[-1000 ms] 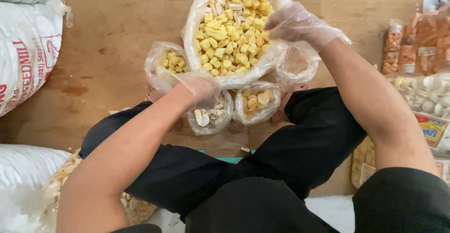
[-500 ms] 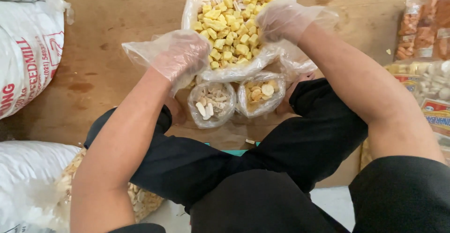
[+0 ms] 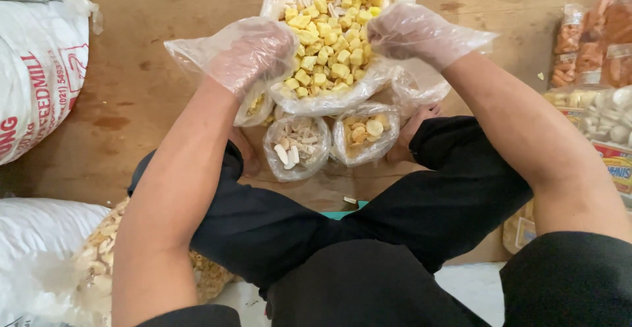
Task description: Manually packaging small yellow food snacks from a large bulk bag into smaller individual plastic bags.
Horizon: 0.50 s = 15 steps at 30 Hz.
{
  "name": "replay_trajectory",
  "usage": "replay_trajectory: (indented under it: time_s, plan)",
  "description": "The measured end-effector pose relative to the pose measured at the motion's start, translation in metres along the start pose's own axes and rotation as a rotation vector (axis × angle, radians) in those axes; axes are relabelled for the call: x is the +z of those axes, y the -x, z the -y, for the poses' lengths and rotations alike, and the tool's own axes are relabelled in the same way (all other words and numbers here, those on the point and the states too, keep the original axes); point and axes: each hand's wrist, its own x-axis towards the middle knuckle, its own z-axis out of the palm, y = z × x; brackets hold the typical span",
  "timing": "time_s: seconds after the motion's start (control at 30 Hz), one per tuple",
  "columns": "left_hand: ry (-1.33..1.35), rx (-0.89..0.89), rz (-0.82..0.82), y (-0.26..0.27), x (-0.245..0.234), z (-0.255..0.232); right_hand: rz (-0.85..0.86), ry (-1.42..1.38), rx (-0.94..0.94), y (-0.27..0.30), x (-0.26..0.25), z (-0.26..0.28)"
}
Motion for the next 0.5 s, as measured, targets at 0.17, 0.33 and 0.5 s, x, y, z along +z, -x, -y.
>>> replay_trajectory:
  time_s: [0.17,0.33,0.5]
  plan:
    - [0.059,0.062,-0.016,0.020,-0.020,-0.014,0.040,0.040,-0.022,0.008,-0.003,0.015]
    - [0.052,0.058,-0.024,0.006,-0.013,-0.019,0.042,-0.009,-0.014,-0.008,0.002,0.016]
    - [0.445,-0.071,0.035,0.037,-0.054,-0.036,-0.057,-0.587,0.020,0.030,-0.047,0.044]
